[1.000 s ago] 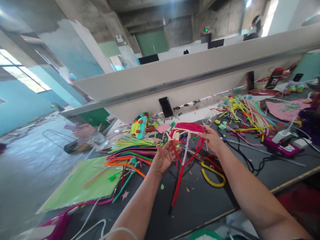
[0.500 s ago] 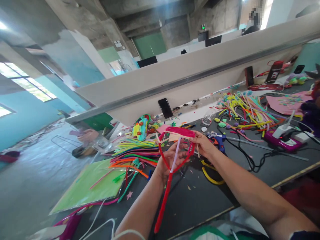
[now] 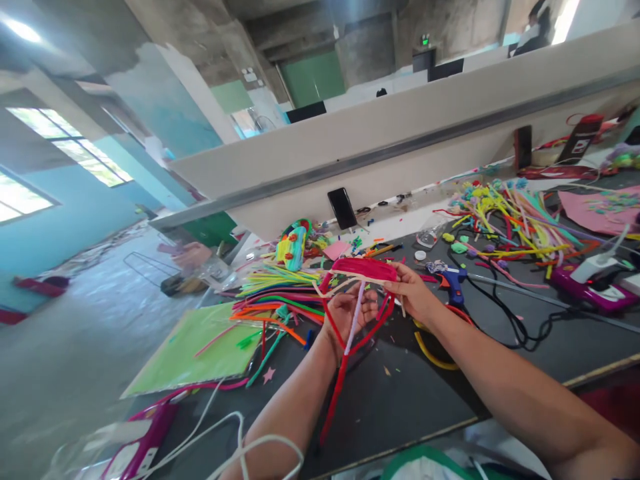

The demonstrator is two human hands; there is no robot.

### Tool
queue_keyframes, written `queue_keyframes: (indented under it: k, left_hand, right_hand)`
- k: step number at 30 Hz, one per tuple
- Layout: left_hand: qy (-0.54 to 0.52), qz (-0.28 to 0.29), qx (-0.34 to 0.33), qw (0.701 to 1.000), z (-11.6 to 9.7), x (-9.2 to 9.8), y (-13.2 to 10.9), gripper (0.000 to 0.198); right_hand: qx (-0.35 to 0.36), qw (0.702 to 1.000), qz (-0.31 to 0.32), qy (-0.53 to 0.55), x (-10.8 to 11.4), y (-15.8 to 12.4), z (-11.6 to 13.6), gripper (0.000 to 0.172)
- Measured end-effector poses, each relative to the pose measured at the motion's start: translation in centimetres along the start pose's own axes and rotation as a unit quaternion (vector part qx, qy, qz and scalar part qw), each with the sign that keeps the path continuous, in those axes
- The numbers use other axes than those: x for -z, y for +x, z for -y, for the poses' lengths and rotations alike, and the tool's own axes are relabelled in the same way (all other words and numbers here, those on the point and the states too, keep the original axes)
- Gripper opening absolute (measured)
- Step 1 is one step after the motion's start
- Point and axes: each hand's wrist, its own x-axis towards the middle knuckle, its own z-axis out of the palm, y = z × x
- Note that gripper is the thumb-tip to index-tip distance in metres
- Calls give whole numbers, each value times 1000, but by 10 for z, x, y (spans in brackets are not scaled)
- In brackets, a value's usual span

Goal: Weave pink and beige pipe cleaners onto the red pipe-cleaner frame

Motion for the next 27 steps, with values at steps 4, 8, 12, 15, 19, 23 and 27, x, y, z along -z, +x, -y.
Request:
queue_keyframes:
  k: [4,8,12,15,19,23,27]
  left_hand:
    - [14,5,-15,1000,0,-4,-5,33]
    - [22,28,-22,999,1,-6,-3,30]
    - [69,-16,-70,995,8,-6,3,34]
    - [139,-80,-84,984,14,-6,7,36]
    - [206,-156,-106,960,14,-10,6,38]
    - [255,-199,-111,940,8,-16,3,41]
    - [277,-201,-116,932,6,-17,1,43]
  right_hand:
    - [-22,1000,-1,-11,0,0,-3,39]
    - [-31,999,3,-15,2,1,-6,34]
    - [-35,997,34,-60,-1,-2,-7,34]
    - [-62,991,61,-99,-4,-5,-9,35]
    - [-89,982,73,-147,-2,-3,-9,41]
    - [-95,967,66,-226,8,2,0,43]
    - [-140,935,81,-315,18,4,10,44]
